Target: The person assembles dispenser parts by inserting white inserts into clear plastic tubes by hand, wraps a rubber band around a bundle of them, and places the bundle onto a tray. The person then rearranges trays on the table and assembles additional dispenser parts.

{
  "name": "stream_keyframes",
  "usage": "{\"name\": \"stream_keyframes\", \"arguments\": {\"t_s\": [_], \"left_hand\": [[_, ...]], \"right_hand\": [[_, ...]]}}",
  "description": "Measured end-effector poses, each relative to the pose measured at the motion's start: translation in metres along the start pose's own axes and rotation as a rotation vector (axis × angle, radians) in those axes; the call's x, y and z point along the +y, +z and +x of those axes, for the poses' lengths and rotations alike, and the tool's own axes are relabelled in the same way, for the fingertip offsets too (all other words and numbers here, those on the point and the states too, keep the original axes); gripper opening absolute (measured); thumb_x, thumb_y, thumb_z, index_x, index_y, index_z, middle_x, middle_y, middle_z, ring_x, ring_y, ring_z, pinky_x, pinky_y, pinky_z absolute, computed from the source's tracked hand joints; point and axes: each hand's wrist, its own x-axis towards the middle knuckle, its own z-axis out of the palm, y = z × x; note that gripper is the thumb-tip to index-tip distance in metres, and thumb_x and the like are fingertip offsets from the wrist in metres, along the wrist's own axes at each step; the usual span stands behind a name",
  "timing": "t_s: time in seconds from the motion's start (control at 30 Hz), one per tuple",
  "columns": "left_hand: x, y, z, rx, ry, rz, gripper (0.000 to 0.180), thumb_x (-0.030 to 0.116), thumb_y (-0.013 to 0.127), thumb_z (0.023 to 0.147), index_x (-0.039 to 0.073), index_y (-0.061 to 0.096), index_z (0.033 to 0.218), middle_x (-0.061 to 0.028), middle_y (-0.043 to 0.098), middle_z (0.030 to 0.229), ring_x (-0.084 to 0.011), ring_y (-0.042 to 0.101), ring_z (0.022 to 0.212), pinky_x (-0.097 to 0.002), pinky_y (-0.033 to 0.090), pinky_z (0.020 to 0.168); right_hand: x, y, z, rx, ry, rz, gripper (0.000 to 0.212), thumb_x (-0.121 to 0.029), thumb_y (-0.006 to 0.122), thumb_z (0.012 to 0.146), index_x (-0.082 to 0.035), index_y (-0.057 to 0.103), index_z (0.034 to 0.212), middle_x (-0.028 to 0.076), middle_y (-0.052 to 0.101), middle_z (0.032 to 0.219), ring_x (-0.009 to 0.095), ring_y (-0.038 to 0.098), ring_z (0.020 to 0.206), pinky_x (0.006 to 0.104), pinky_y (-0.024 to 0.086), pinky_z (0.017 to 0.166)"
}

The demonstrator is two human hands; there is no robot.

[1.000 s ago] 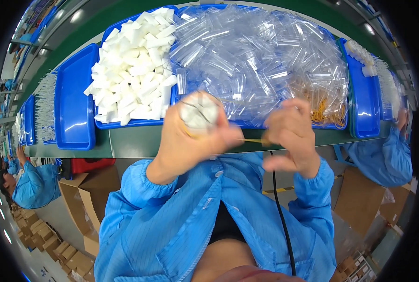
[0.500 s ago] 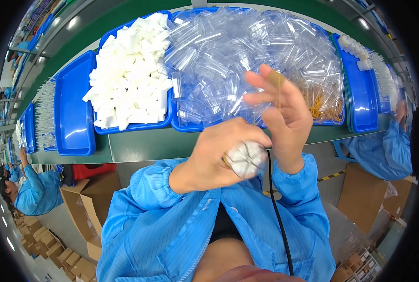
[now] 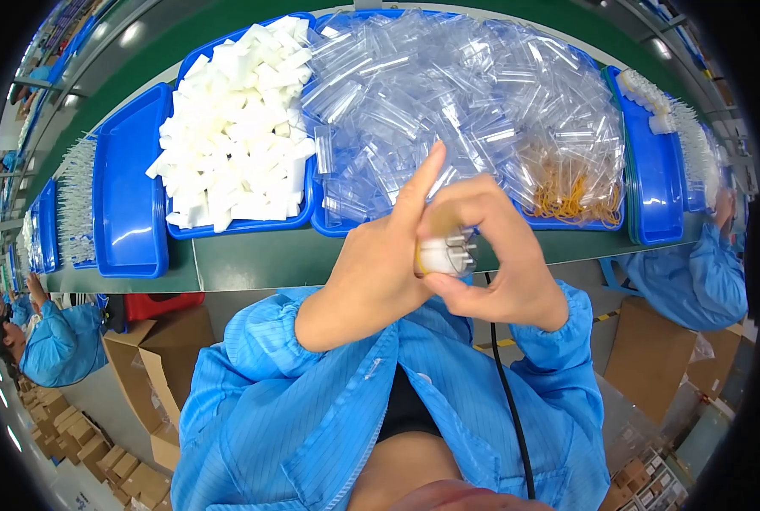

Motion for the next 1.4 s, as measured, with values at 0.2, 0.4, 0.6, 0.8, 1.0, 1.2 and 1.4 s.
{"name": "stream_keyframes", "arguments": {"t_s": [0.2, 0.4, 0.6, 0.8, 1.0, 1.2, 1.4], "left_hand": [[-0.005, -0.009, -0.006, -0.212, -0.058, -0.624, 0.094, 0.012, 0.079, 0.081, 0.007, 0.022, 0.156, -0.018, 0.044, 0.145, -0.0243, 0.052, 0.126, -0.0359, 0.047, 0.098], [-0.014, -0.007, -0.015, -0.053, 0.046, -0.402, 0.085, 0.011, 0.079, 0.082, 0.006, 0.031, 0.153, -0.0184, 0.051, 0.141, -0.0268, 0.057, 0.122, -0.0351, 0.048, 0.099], [-0.004, -0.016, -0.017, -0.043, 0.085, -0.148, 0.087, 0.013, 0.088, 0.072, 0.005, 0.043, 0.146, -0.018, 0.053, 0.139, -0.029, 0.058, 0.121, -0.0366, 0.051, 0.098], [-0.021, -0.016, -0.017, 0.186, 0.386, -0.076, 0.065, 0.006, 0.087, 0.067, 0.002, 0.062, 0.127, -0.0148, 0.065, 0.121, -0.0274, 0.067, 0.102, -0.0337, 0.057, 0.085], [-0.029, -0.012, -0.017, 0.259, 0.474, -0.074, 0.054, 0.006, 0.088, 0.063, 0.001, 0.068, 0.113, -0.0138, 0.069, 0.11, -0.0267, 0.069, 0.097, -0.0336, 0.057, 0.082], [-0.034, -0.009, -0.018, 0.228, 0.42, -0.131, 0.066, 0.005, 0.089, 0.064, 0.002, 0.061, 0.124, -0.0145, 0.066, 0.114, -0.0269, 0.065, 0.102, -0.0333, 0.057, 0.083], [-0.03, -0.01, -0.021, 0.113, 0.221, -0.329, 0.075, 0.0, 0.083, 0.07, 0.002, 0.052, 0.137, -0.0136, 0.054, 0.125, -0.0238, 0.059, 0.112, -0.035, 0.057, 0.092]], "right_hand": [[0.018, -0.003, -0.018, 0.193, 0.355, 0.567, 0.054, -0.012, 0.076, 0.085, 0.002, 0.052, 0.131, 0.012, 0.06, 0.122, 0.014, 0.059, 0.105, 0.0305, 0.048, 0.091], [0.012, 0.001, -0.024, 0.257, 0.416, 0.641, 0.053, -0.013, 0.071, 0.09, 0.002, 0.049, 0.135, 0.014, 0.061, 0.125, 0.016, 0.06, 0.108, 0.0316, 0.048, 0.093], [0.013, 0.001, -0.026, 0.19, 0.489, 0.7, 0.049, -0.015, 0.066, 0.094, 0.002, 0.049, 0.137, 0.015, 0.06, 0.128, 0.018, 0.059, 0.113, 0.0329, 0.048, 0.096], [0.018, 0.002, -0.029, 0.165, 0.461, 0.825, 0.044, -0.016, 0.061, 0.097, 0.004, 0.051, 0.135, 0.015, 0.06, 0.128, 0.019, 0.059, 0.117, 0.0341, 0.047, 0.101], [0.022, 0.005, -0.029, 0.151, 0.416, 0.849, 0.043, -0.016, 0.06, 0.098, 0.005, 0.051, 0.134, 0.015, 0.06, 0.128, 0.019, 0.06, 0.116, 0.0342, 0.048, 0.1], [0.019, 0.006, -0.026, 0.171, 0.424, 0.842, 0.043, -0.011, 0.062, 0.096, 0.005, 0.051, 0.134, 0.015, 0.06, 0.129, 0.019, 0.061, 0.112, 0.0332, 0.052, 0.096], [0.018, 0.015, -0.024, 0.238, 0.338, 0.691, 0.051, -0.009, 0.068, 0.091, 0.001, 0.05, 0.138, 0.013, 0.053, 0.138, 0.02, 0.058, 0.118, 0.0335, 0.054, 0.093]]}}
